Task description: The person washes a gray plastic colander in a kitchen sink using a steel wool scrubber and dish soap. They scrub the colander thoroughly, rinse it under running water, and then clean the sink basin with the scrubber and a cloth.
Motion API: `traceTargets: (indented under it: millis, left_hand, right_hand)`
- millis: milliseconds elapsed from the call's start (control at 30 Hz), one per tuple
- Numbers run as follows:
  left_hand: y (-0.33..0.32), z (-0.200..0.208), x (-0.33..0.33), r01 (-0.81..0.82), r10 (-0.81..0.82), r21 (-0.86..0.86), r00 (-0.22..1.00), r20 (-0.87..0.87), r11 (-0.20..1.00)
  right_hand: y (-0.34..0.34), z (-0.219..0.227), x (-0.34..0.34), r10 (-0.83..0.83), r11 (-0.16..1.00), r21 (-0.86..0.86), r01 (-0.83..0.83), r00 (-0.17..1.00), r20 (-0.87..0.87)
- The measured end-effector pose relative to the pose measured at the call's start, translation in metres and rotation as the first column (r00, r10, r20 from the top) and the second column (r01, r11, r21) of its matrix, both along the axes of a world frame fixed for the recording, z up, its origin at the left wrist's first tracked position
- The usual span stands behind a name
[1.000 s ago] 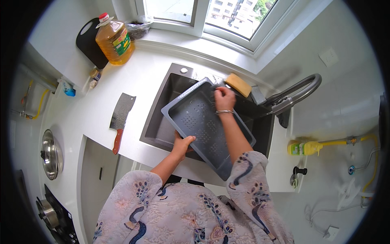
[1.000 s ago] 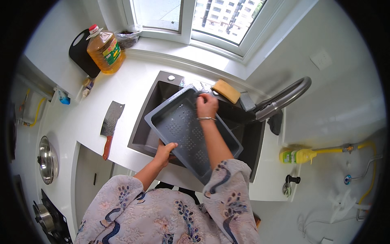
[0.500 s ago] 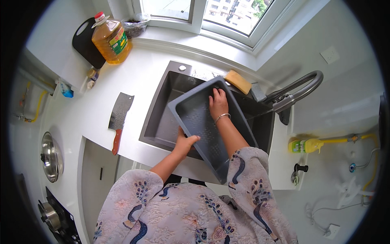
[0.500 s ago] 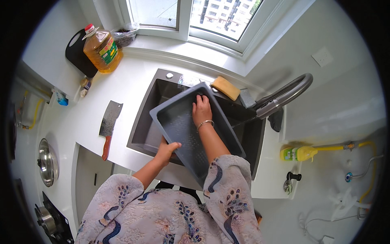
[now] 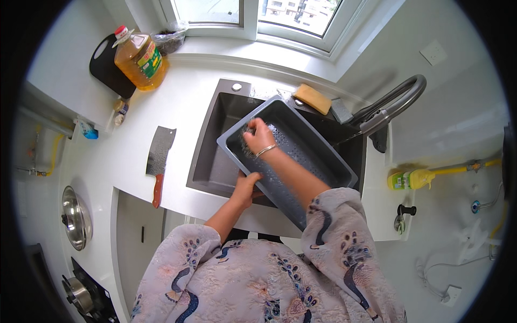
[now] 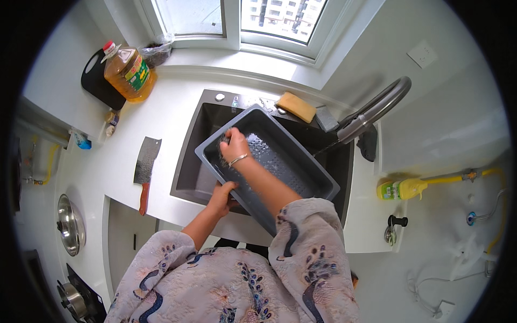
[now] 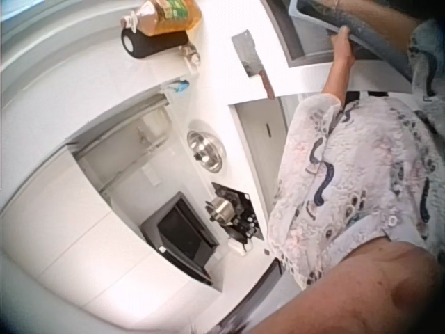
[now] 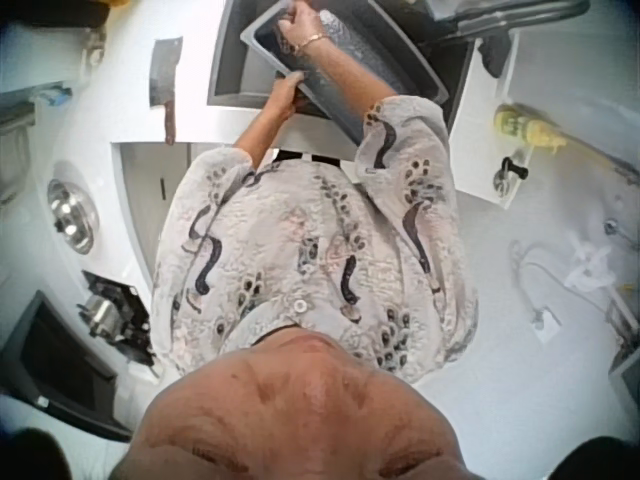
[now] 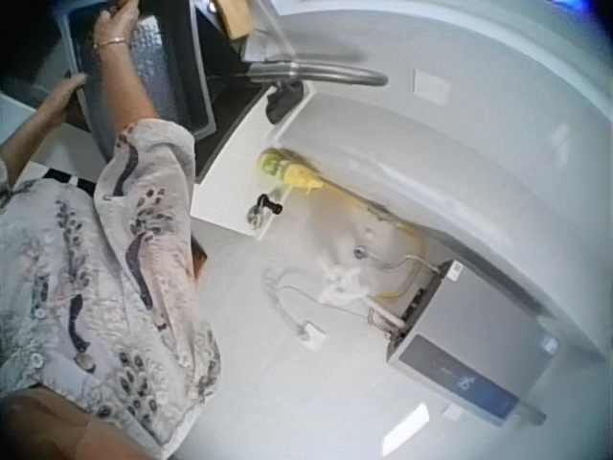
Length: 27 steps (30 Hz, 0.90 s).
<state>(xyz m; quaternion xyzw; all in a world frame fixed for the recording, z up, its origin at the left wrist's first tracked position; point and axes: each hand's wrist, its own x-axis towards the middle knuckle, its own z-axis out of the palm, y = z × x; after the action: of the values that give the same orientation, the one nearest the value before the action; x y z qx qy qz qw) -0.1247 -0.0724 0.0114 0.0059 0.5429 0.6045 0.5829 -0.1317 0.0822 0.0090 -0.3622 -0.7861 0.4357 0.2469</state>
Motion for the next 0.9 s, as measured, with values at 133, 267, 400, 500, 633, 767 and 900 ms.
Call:
traceTargets:
  millis: [133,267,400,500,633,767,900]
  left_hand:
    - [0.001,0.018,0.000,0.007,0.002,0.064,0.991,-0.134,0.998]
    - [0.003,0.020,-0.001,-0.014,0.015,0.050,1.000,-0.013,0.999]
    - [0.008,0.016,-0.007,-0.005,0.001,0.094,0.999,0.036,0.996]
    - [0.010,0.022,-0.007,-0.033,0.036,0.069,0.999,-0.040,0.997]
    - [0.008,0.018,-0.001,-0.045,0.045,0.051,0.999,0.005,0.998]
    - [0.007,0.020,-0.008,-0.067,0.061,0.086,0.996,0.072,0.994]
    - [0.010,0.029,-0.012,-0.042,0.039,0.079,0.998,0.044,0.996]
  right_hand:
    - [0.033,-0.013,-0.009,-0.465,0.867,0.099,0.488,0.865,-0.189]
    - [0.044,-0.004,0.003,-0.418,0.884,0.144,0.444,0.891,-0.179]
    - [-0.019,0.003,-0.003,-0.036,0.991,0.128,0.041,0.998,-0.045]
    - [0.046,0.008,-0.010,-0.362,0.902,0.138,0.409,0.891,-0.272]
    - [0.044,0.010,0.002,-0.245,0.934,0.212,0.288,0.948,-0.204]
    - [-0.007,0.011,0.003,0.143,0.948,0.314,-0.057,0.956,-0.257]
    - [0.050,0.021,-0.001,-0.322,0.904,0.211,0.371,0.918,-0.233]
